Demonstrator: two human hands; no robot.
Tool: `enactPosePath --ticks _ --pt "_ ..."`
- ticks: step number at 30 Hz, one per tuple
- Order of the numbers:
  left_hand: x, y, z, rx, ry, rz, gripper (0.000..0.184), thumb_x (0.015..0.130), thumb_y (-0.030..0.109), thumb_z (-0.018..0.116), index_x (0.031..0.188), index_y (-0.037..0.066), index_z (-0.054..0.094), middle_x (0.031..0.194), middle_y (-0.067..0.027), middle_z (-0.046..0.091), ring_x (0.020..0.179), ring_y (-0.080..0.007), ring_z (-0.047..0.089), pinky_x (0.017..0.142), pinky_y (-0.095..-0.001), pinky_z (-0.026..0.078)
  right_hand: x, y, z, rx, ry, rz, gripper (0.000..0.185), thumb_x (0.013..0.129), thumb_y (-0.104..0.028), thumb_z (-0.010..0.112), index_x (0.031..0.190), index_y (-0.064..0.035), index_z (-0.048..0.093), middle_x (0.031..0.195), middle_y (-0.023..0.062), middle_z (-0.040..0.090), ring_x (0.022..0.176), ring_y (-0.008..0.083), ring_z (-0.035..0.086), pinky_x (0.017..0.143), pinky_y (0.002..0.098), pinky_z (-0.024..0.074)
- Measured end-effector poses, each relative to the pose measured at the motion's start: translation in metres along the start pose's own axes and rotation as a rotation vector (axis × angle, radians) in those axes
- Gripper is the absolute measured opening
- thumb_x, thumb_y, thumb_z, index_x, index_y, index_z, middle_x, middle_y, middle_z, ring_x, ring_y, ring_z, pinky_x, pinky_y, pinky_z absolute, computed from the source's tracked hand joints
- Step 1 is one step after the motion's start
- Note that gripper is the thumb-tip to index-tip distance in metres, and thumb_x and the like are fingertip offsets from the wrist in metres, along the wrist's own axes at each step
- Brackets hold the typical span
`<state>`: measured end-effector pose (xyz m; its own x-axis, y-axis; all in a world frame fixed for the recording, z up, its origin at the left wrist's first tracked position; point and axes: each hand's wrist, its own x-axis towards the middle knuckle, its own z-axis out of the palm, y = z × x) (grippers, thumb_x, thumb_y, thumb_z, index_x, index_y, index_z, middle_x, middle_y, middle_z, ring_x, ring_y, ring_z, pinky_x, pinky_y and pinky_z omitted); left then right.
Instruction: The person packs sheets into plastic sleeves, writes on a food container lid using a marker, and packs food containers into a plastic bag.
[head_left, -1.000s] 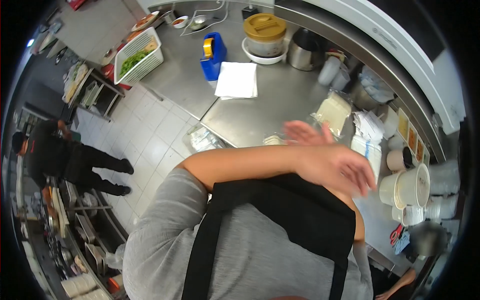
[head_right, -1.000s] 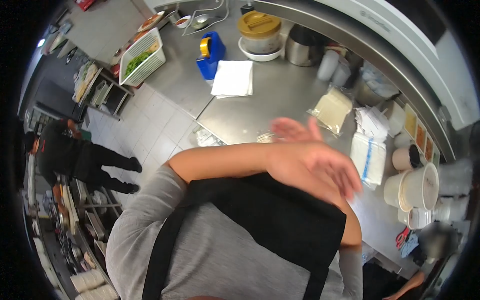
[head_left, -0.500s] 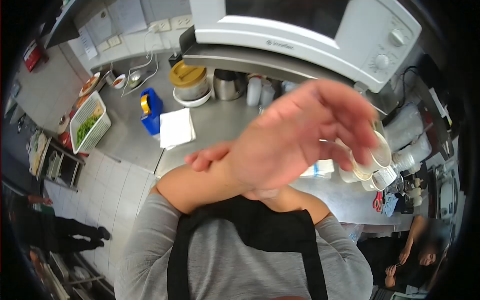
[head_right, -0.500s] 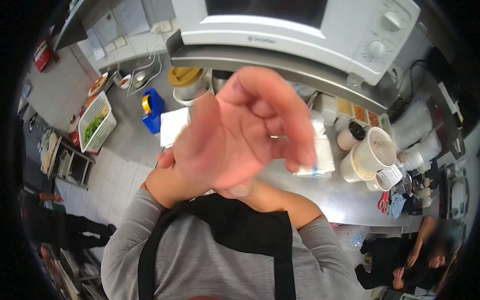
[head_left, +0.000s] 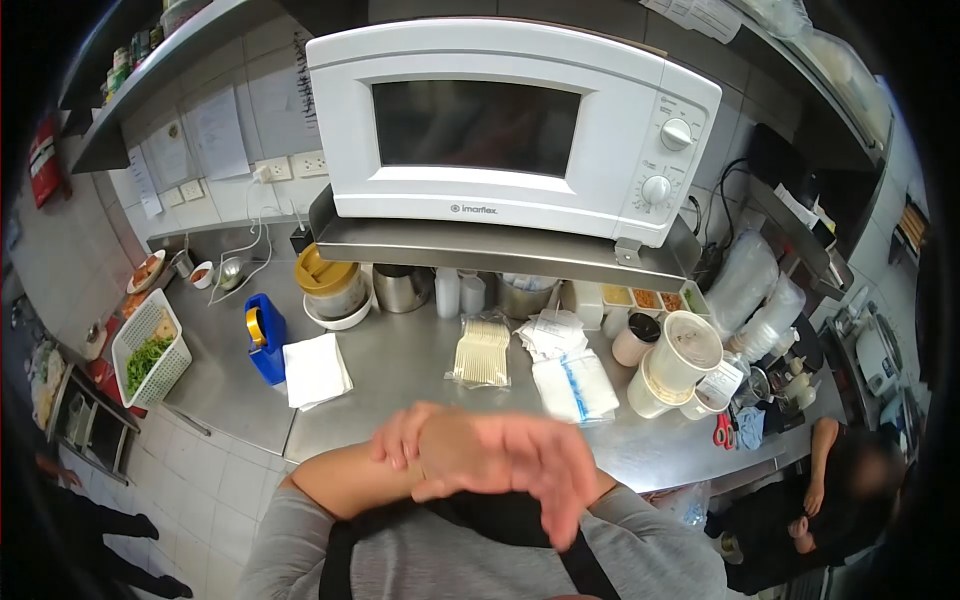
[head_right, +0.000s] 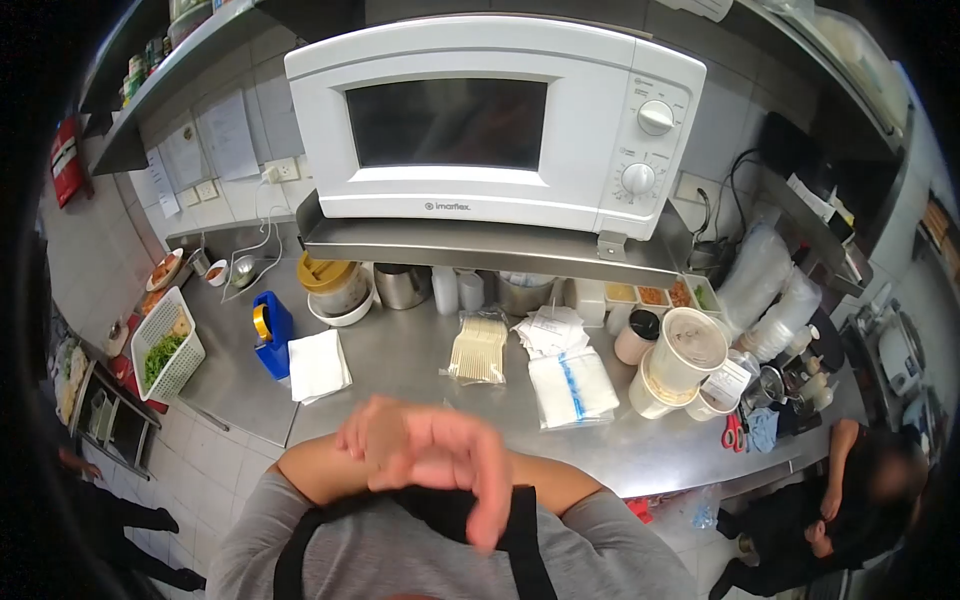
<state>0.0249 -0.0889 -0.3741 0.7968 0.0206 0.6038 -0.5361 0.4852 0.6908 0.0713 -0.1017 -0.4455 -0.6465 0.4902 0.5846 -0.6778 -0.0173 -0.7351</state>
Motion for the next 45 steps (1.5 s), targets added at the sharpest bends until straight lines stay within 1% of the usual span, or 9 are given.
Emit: enactPosePath --ticks 12,18,23,25,27,29,37,40,45 --pt "-0.056 -0.015 -0.091 -0.289 0.775 0.443 0.037 0.097 0.036 0.047 0.120 0.007 0.053 0.109 -0.0124 0.061 0.098 -0.0247 0.060 0.080 -0.0340 0.049 -0.019 0.045 -0.039 0.556 0.337 0.286 0.042 0.075 -0.005 0.068 0.111 -0.0107 0.046 0.109 0.0104 0.054 0.115 0.0301 0.050 0.102 0.0453 0.0367" --pt "-0.030 0.063 0.049 2.262 0.418 -0.541 0.059 0.079 0.038 0.068 0.129 0.012 0.050 0.129 -0.0146 0.050 0.126 -0.0342 0.041 0.100 -0.0476 0.036 -0.020 -0.008 -0.058 -0.820 0.162 0.335 0.062 0.076 -0.015 0.076 0.130 -0.0078 0.046 0.123 0.0061 0.054 0.117 0.0234 0.050 0.099 0.0386 0.0400" --pt "-0.108 0.109 0.052 0.939 0.357 -0.298 0.072 0.077 0.030 0.074 0.138 0.009 0.041 0.135 -0.0230 0.046 0.123 -0.0432 0.043 0.101 -0.0502 0.035 -0.036 -0.035 -0.133 -0.539 0.522 0.332 0.032 0.084 -0.006 0.064 0.115 -0.0039 0.055 0.107 0.0065 0.062 0.100 0.0141 0.058 0.087 0.0278 0.0470" --pt "-0.119 0.113 -0.002 1.086 1.044 -1.477 0.070 0.073 0.023 0.075 0.134 0.008 0.043 0.134 -0.0199 0.048 0.122 -0.0350 0.047 0.100 -0.0433 0.039 -0.044 -0.035 -0.140 -0.539 0.641 0.341 0.023 0.086 -0.005 0.063 0.108 -0.0008 0.058 0.106 0.0067 0.062 0.098 0.0130 0.059 0.087 0.0257 0.0462" --pt "-0.136 0.101 -0.006 1.090 1.323 -1.617 0.069 0.070 0.018 0.076 0.130 0.007 0.045 0.128 -0.0179 0.053 0.117 -0.0302 0.052 0.097 -0.0388 0.043 -0.049 -0.034 -0.136 -0.579 0.695 0.357 0.021 0.086 -0.007 0.064 0.106 -0.0013 0.059 0.100 0.0052 0.063 0.093 0.0116 0.059 0.083 0.0249 0.0462" --pt "-0.165 0.085 0.022 1.068 1.180 -0.701 0.067 0.068 0.016 0.078 0.126 0.008 0.047 0.116 -0.0169 0.062 0.110 -0.0289 0.058 0.093 -0.0367 0.046 -0.056 -0.023 -0.144 -0.631 0.668 0.390 0.019 0.085 -0.009 0.065 0.102 -0.0024 0.061 0.094 0.0040 0.063 0.087 0.0105 0.058 0.078 0.0242 0.0464" --pt "-0.214 0.030 -0.064 1.962 0.768 -1.275 0.049 0.080 0.048 0.064 0.111 0.009 0.065 0.103 -0.0153 0.066 0.095 -0.0314 0.064 0.085 -0.0395 0.049 -0.074 0.053 -0.148 -1.126 0.444 0.683 0.008 0.077 -0.007 0.068 0.085 -0.0031 0.066 0.072 0.0050 0.065 0.063 0.0115 0.060 0.060 0.0261 0.0481" --pt "-0.196 -0.006 -0.068 1.537 1.248 -0.719 0.044 0.081 0.045 0.065 0.104 0.009 0.068 0.096 -0.0137 0.069 0.088 -0.0320 0.065 0.080 -0.0388 0.050 -0.077 0.065 -0.141 -1.139 0.496 0.678 0.009 0.077 -0.004 0.068 0.086 -0.0019 0.066 0.074 0.0059 0.066 0.065 0.0125 0.062 0.063 0.0265 0.0500" --pt "-0.225 -0.062 -0.124 1.320 1.305 -0.894 0.037 0.080 0.039 0.067 0.097 0.006 0.070 0.086 -0.0129 0.070 0.081 -0.0277 0.067 0.075 -0.0366 0.051 -0.080 0.076 -0.138 -1.151 0.547 0.591 0.014 0.078 -0.006 0.070 0.090 0.0002 0.066 0.076 0.0054 0.066 0.065 0.0095 0.060 0.065 0.0242 0.0504"
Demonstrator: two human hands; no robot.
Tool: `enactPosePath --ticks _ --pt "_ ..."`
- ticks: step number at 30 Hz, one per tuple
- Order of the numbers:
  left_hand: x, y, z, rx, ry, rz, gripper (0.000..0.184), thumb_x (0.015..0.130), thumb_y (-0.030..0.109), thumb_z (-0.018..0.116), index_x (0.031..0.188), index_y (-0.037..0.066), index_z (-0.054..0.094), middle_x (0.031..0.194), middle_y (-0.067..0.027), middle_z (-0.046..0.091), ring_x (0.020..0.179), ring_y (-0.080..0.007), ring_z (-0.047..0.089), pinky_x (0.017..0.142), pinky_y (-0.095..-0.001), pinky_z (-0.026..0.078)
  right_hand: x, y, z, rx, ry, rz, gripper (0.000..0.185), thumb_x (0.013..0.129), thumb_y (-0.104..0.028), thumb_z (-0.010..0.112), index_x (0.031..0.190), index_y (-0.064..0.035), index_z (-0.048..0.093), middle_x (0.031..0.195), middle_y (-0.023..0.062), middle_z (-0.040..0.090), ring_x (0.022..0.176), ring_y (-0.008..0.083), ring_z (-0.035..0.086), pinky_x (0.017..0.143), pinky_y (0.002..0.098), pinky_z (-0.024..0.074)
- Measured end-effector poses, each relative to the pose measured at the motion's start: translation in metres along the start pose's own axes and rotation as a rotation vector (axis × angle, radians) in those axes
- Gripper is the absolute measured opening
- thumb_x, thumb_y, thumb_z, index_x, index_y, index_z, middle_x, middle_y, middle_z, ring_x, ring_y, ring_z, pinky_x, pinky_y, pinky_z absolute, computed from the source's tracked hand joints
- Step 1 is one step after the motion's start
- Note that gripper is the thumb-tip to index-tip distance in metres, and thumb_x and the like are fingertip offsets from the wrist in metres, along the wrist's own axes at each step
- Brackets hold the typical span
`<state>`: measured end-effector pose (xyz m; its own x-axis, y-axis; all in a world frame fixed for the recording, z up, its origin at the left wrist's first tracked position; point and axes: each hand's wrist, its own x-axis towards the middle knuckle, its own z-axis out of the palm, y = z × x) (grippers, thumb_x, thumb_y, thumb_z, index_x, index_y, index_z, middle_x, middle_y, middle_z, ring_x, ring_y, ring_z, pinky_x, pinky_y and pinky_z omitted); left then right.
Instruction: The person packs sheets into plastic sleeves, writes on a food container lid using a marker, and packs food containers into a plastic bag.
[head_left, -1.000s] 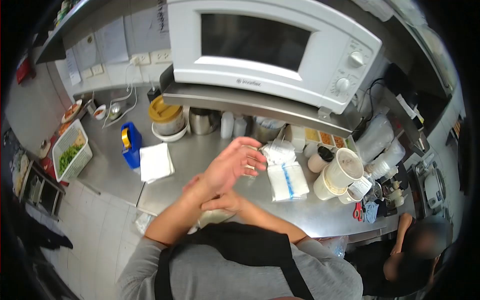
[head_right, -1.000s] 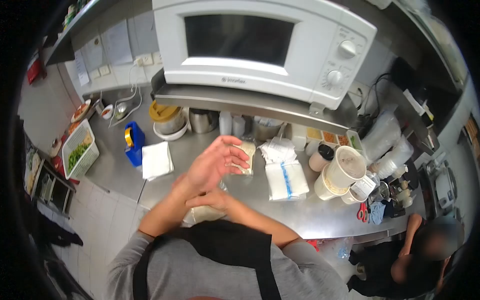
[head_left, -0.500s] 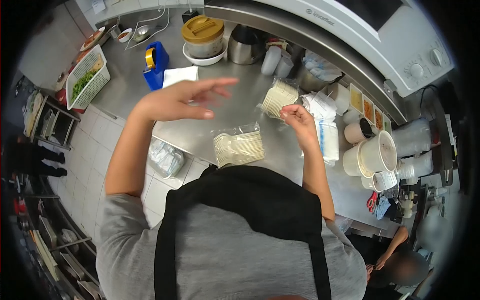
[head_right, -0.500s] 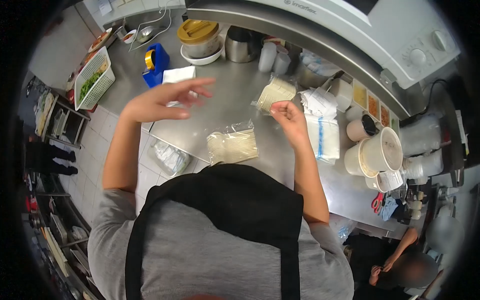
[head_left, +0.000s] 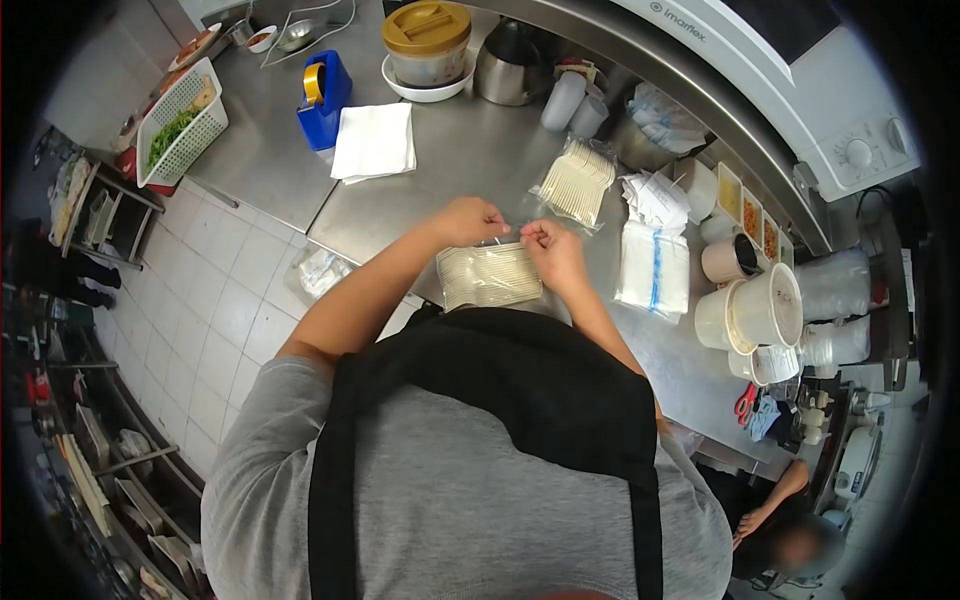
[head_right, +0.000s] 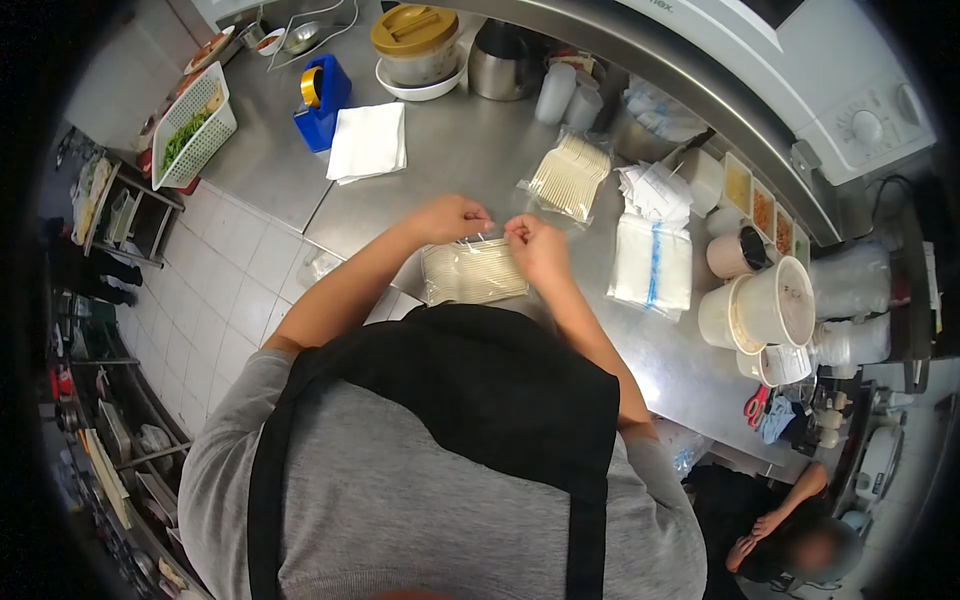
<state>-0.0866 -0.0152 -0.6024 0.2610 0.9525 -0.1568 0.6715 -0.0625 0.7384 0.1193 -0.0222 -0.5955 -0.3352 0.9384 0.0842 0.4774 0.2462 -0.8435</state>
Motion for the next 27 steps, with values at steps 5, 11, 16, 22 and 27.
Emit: enactPosePath --ticks 5,11,16,22,27 --pt "0.010 -0.014 0.027 -0.399 -0.034 -0.099 0.019 0.080 0.017 0.069 0.093 0.003 0.071 0.083 -0.0065 0.070 0.074 -0.0149 0.064 0.071 -0.0291 0.050 -0.005 -0.004 0.014 -0.068 0.086 0.001 0.024 0.073 -0.012 0.077 0.091 0.0002 0.067 0.076 0.0063 0.066 0.066 0.0108 0.061 0.064 0.0257 0.0512" --pt "0.028 -0.042 0.047 -0.737 -0.092 -0.044 0.016 0.080 0.001 0.063 0.094 0.002 0.071 0.082 -0.0020 0.068 0.069 -0.0075 0.057 0.064 -0.0222 0.046 -0.005 0.002 0.021 -0.097 0.146 -0.031 0.025 0.072 -0.012 0.077 0.092 -0.0005 0.067 0.078 0.0062 0.066 0.066 0.0111 0.061 0.062 0.0258 0.0510" --pt "0.017 -0.027 0.035 -0.630 -0.115 0.013 0.022 0.077 -0.001 0.064 0.097 0.005 0.071 0.075 0.0013 0.065 0.067 -0.0062 0.055 0.063 -0.0216 0.046 0.002 0.008 0.012 0.010 0.181 0.017 0.021 0.073 -0.007 0.072 0.093 -0.0001 0.067 0.078 0.0065 0.066 0.067 0.0128 0.062 0.064 0.0255 0.0505" --pt "-0.006 0.017 0.017 -0.343 0.047 -0.001 0.018 0.074 0.004 0.069 0.091 0.007 0.071 0.070 -0.0002 0.065 0.064 -0.0077 0.059 0.061 -0.0236 0.047 0.015 0.019 -0.025 0.268 -0.191 0.077 0.018 0.078 -0.002 0.069 0.096 0.0006 0.067 0.084 0.0044 0.067 0.074 0.0094 0.061 0.069 0.0225 0.0493" --pt "-0.013 0.035 0.013 -0.168 0.107 0.002 0.015 0.072 0.015 0.075 0.085 0.010 0.071 0.070 -0.0006 0.066 0.065 -0.0108 0.062 0.063 -0.0270 0.049 0.011 0.021 -0.024 0.389 -0.128 0.071 0.016 0.079 0.000 0.069 0.094 0.0015 0.066 0.084 0.0038 0.066 0.074 0.0073 0.060 0.068 0.0208 0.0492"
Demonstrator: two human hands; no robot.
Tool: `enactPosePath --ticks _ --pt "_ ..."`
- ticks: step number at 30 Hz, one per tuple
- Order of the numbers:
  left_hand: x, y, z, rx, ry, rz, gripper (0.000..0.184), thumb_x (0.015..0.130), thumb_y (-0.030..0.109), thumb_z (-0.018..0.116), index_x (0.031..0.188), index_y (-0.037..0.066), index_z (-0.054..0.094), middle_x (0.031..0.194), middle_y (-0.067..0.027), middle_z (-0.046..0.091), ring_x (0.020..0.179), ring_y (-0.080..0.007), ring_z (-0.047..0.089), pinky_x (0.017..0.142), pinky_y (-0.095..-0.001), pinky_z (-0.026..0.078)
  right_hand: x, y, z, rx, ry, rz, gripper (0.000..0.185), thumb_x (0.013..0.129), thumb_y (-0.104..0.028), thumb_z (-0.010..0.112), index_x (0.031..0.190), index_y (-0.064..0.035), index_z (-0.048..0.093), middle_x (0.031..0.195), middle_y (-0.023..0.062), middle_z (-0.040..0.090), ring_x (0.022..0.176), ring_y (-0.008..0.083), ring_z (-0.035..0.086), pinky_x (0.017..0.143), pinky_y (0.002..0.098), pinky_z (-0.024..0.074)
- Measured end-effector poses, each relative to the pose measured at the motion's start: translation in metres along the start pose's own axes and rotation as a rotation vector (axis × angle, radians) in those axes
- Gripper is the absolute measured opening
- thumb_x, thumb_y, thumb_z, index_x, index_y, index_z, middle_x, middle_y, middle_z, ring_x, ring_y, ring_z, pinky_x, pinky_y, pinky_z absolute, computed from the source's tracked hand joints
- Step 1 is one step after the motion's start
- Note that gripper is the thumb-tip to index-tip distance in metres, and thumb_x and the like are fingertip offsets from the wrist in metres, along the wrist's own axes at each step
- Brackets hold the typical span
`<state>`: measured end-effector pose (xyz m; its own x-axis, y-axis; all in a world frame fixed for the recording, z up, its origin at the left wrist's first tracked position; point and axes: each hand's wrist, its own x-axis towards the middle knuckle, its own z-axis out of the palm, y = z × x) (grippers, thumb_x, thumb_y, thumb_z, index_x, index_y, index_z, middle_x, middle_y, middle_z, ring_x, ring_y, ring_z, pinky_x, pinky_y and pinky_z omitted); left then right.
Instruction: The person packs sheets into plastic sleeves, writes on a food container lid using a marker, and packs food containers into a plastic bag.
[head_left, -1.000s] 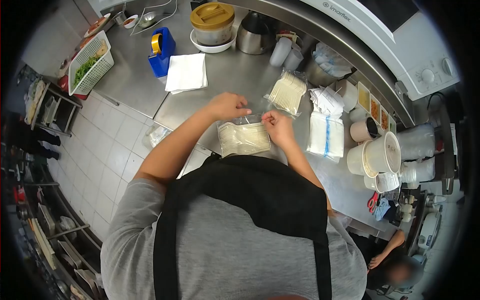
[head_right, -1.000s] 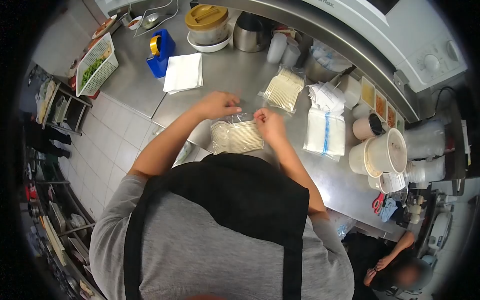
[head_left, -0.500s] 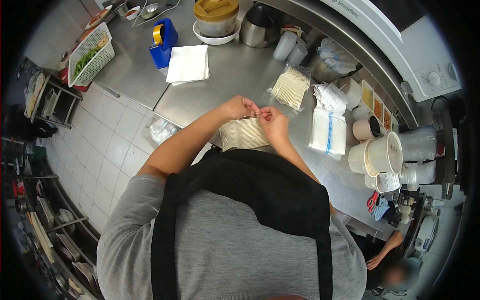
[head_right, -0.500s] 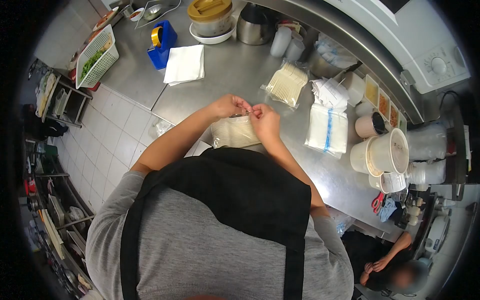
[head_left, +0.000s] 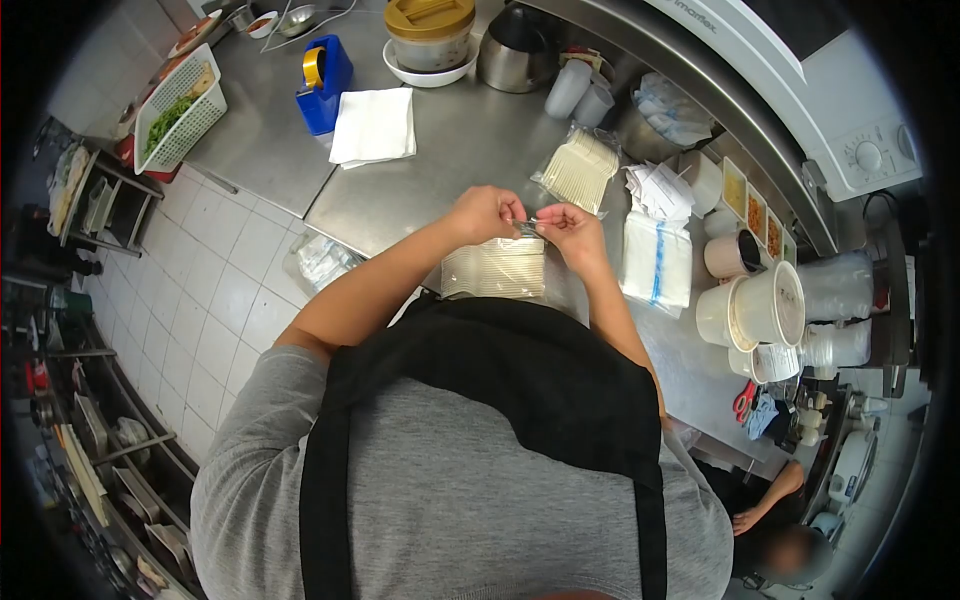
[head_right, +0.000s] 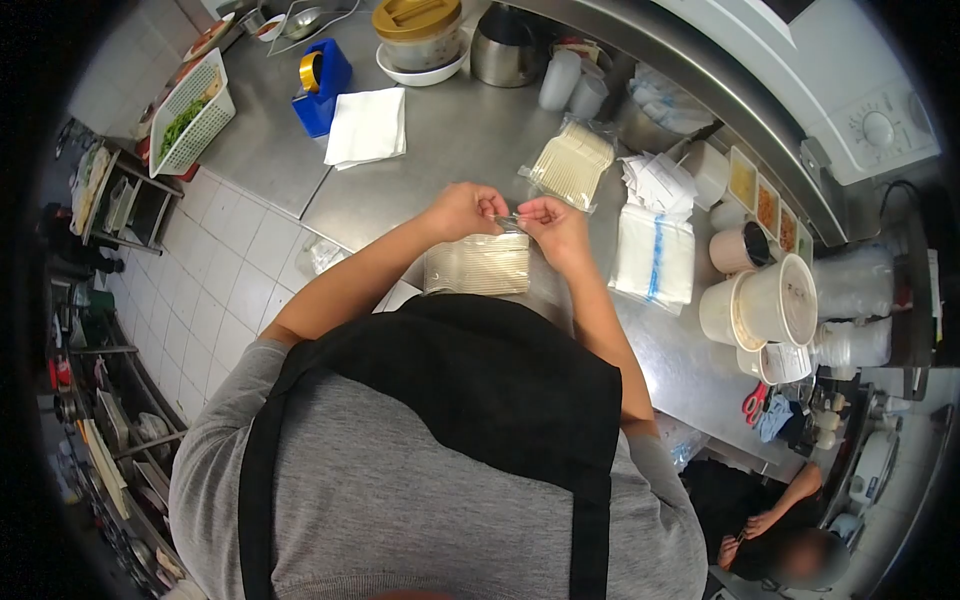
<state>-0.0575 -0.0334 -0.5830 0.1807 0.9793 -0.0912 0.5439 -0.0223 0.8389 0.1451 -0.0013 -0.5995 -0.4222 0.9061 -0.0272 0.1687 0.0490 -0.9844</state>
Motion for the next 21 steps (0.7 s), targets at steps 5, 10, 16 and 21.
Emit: enactPosePath --ticks 5,10,16,21 --pt "0.001 0.004 0.004 0.040 -0.008 0.010 0.017 0.073 0.027 0.076 0.082 0.014 0.071 0.071 0.0003 0.067 0.065 -0.0113 0.062 0.065 -0.0289 0.049 -0.002 -0.003 -0.002 -0.040 -0.013 0.060 0.008 0.082 -0.003 0.068 0.089 0.0008 0.066 0.082 0.0017 0.064 0.071 0.0061 0.057 0.066 0.0191 0.0468" --pt "-0.002 0.009 0.009 0.085 0.042 0.114 0.017 0.076 0.026 0.074 0.084 0.012 0.072 0.074 0.0000 0.068 0.066 -0.0097 0.061 0.069 -0.0266 0.048 -0.001 0.000 0.001 -0.125 0.078 -0.069 0.011 0.082 -0.011 0.068 0.086 -0.0006 0.066 0.083 0.0022 0.062 0.072 0.0092 0.058 0.065 0.0226 0.0464" --pt "0.038 -0.047 0.030 -0.594 -0.207 -0.049 0.013 0.082 0.015 0.068 0.082 0.003 0.069 0.074 -0.0019 0.066 0.068 -0.0089 0.058 0.064 -0.0237 0.045 -0.020 -0.012 0.013 -0.112 0.127 -0.410 0.008 0.083 -0.008 0.065 0.088 -0.0018 0.064 0.097 0.0072 0.058 0.085 0.0143 0.057 0.071 0.0255 0.0458" --pt "0.043 -0.045 0.030 -0.461 -0.211 -0.173 0.014 0.081 0.016 0.066 0.080 0.003 0.068 0.068 -0.0006 0.061 0.064 -0.0108 0.053 0.062 -0.0264 0.044 -0.022 -0.001 0.011 -0.219 0.131 -0.484 0.007 0.084 -0.006 0.063 0.089 -0.0019 0.062 0.096 0.0071 0.056 0.088 0.0167 0.055 0.076 0.0277 0.0445"
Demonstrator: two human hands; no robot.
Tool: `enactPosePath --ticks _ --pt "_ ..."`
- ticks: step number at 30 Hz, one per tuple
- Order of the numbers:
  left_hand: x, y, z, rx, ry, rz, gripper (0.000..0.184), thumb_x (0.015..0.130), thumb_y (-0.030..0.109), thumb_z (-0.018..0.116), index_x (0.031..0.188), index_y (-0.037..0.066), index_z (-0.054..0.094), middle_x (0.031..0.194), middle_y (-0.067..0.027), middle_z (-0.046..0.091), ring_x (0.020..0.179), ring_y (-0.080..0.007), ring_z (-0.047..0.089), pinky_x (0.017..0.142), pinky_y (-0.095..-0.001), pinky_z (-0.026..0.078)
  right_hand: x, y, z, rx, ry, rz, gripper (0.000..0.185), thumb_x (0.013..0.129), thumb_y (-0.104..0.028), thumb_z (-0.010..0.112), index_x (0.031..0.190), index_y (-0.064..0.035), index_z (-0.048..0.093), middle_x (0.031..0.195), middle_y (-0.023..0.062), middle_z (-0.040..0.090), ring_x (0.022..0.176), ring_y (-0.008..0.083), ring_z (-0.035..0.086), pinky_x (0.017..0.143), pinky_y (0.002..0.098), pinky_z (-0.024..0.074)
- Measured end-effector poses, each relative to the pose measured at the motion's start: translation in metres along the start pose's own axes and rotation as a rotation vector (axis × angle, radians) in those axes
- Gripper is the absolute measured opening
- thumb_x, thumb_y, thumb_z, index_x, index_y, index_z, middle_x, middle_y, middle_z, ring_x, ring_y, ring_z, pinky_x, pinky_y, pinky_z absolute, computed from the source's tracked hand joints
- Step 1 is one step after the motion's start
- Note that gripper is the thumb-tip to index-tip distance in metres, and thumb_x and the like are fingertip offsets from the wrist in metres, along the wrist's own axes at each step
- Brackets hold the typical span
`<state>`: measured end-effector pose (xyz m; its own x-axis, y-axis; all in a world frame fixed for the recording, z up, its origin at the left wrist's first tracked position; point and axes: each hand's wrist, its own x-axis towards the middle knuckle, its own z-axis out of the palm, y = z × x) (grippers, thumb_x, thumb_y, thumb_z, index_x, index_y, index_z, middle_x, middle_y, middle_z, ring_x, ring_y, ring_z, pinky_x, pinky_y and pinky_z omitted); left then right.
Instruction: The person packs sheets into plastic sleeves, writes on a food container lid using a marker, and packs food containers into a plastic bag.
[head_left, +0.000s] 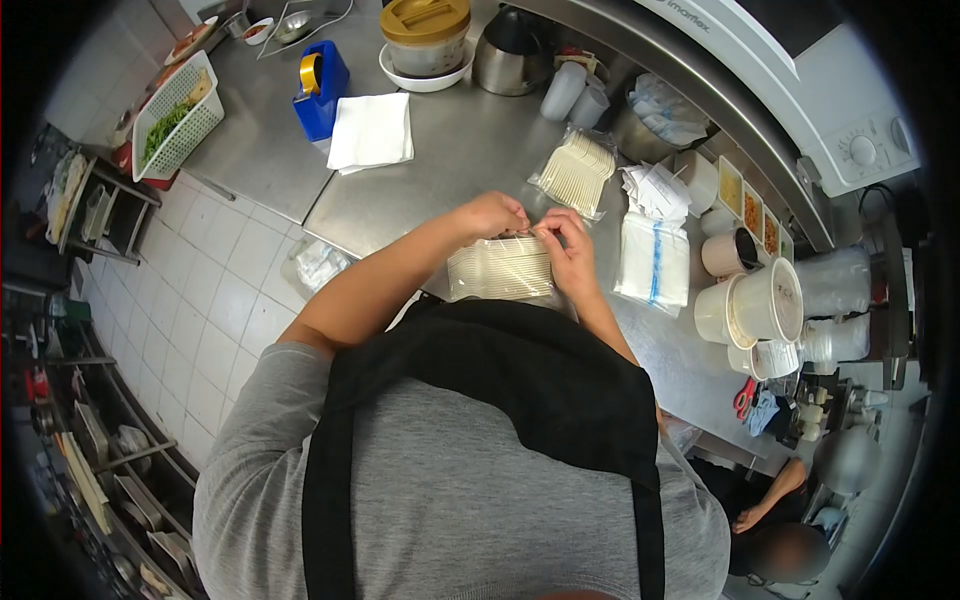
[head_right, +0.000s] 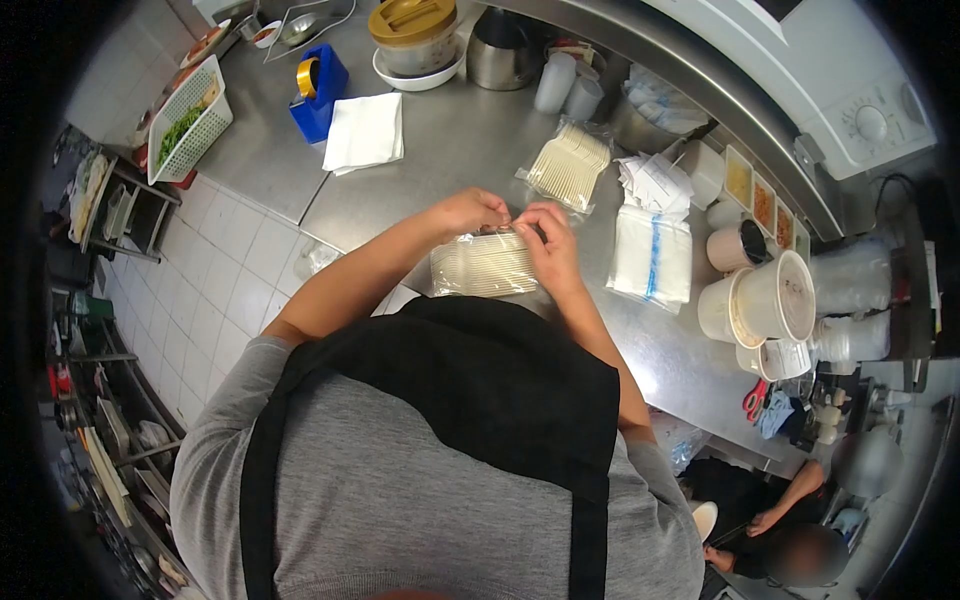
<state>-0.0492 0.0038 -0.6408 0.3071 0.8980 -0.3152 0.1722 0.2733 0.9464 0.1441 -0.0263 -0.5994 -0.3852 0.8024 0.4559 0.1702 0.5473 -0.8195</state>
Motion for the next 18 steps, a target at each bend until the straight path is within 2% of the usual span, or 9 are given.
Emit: enactPosePath --ticks 4,5,7,10,11,12,14,17,18 --pt "-0.011 0.011 -0.011 0.216 0.161 -0.053 0.017 0.082 0.022 0.065 0.083 0.006 0.068 0.070 -0.0039 0.063 0.064 -0.0136 0.055 0.060 -0.0283 0.044 -0.009 0.001 -0.004 0.104 0.002 0.077 0.006 0.086 -0.007 0.061 0.088 -0.0017 0.059 0.096 0.0064 0.055 0.084 0.0157 0.052 0.075 0.0267 0.0427" --pt "-0.012 0.010 -0.009 0.301 0.170 0.012 0.017 0.083 0.023 0.063 0.085 0.007 0.067 0.073 -0.0051 0.064 0.067 -0.0157 0.057 0.063 -0.0305 0.044 -0.011 0.003 -0.006 0.135 -0.023 0.074 0.006 0.088 -0.009 0.059 0.087 -0.0024 0.058 0.096 0.0047 0.055 0.082 0.0135 0.050 0.076 0.0248 0.0409" --pt "-0.015 0.011 -0.004 0.474 0.190 0.147 0.018 0.085 0.026 0.060 0.089 0.009 0.066 0.078 -0.0074 0.066 0.072 -0.0200 0.061 0.067 -0.0351 0.044 -0.016 0.012 -0.010 0.284 -0.045 0.126 0.008 0.090 -0.009 0.058 0.095 -0.0036 0.058 0.099 0.0029 0.056 0.085 0.0110 0.051 0.078 0.0243 0.0409" --pt "-0.032 0.025 0.009 0.747 0.277 0.206 0.019 0.088 0.027 0.054 0.093 0.011 0.063 0.090 -0.0079 0.067 0.084 -0.0256 0.063 0.078 -0.0425 0.041 -0.020 0.016 -0.017 0.534 0.155 0.492 0.018 0.091 -0.009 0.057 0.108 -0.0046 0.057 0.104 0.0019 0.058 0.088 0.0098 0.052 0.077 0.0250 0.0428" --pt "-0.033 0.025 0.011 0.754 0.277 0.217 0.019 0.088 0.027 0.053 0.093 0.011 0.062 0.092 -0.0078 0.066 0.086 -0.0264 0.062 0.080 -0.0436 0.039 -0.021 0.018 -0.021 0.457 0.222 0.518 0.031 0.089 -0.011 0.060 0.120 -0.0059 0.054 0.106 0.0016 0.059 0.091 0.0095 0.053 0.075 0.0262 0.0448" --pt "-0.034 0.024 0.012 0.761 0.279 0.228 0.019 0.089 0.027 0.052 0.093 0.012 0.062 0.093 -0.0078 0.066 0.089 -0.0273 0.062 0.083 -0.0447 0.038 -0.019 0.014 -0.024 0.280 0.219 0.416 0.034 0.087 -0.012 0.062 0.120 -0.0071 0.054 0.107 0.0019 0.059 0.092 0.0102 0.054 0.074 0.0259 0.0450" --pt "-0.035 0.024 0.014 0.779 0.286 0.240 0.019 0.089 0.027 0.051 0.094 0.012 0.061 0.095 -0.0074 0.066 0.090 -0.0282 0.062 0.085 -0.0452 0.036 -0.016 0.003 -0.030 -0.029 0.125 0.216 0.043 0.077 -0.014 0.071 0.119 -0.0126 0.059 0.112 0.0032 0.059 0.098 0.0169 0.055 0.078 0.0305 0.0454" --pt "-0.039 0.029 0.017 0.819 0.293 0.242 0.018 0.089 0.028 0.053 0.094 0.012 0.061 0.095 -0.0066 0.065 0.089 -0.0279 0.062 0.084 -0.0441 0.036 0.001 -0.030 -0.024 -0.517 -0.078 -0.223 0.037 0.071 -0.016 0.074 0.107 -0.0150 0.066 0.112 0.0035 0.059 0.103 0.0240 0.053 0.086 0.0375 0.0425" --pt "-0.041 0.032 0.018 0.838 0.290 0.245 0.018 0.089 0.028 0.053 0.094 0.013 0.061 0.095 -0.0064 0.065 0.089 -0.0274 0.062 0.083 -0.0440 0.036 -0.001 -0.022 -0.020 -0.583 -0.141 -0.174 0.028 0.069 -0.017 0.074 0.096 -0.0153 0.069 0.111 0.0025 0.059 0.106 0.0272 0.050 0.091 0.0425 0.0384"
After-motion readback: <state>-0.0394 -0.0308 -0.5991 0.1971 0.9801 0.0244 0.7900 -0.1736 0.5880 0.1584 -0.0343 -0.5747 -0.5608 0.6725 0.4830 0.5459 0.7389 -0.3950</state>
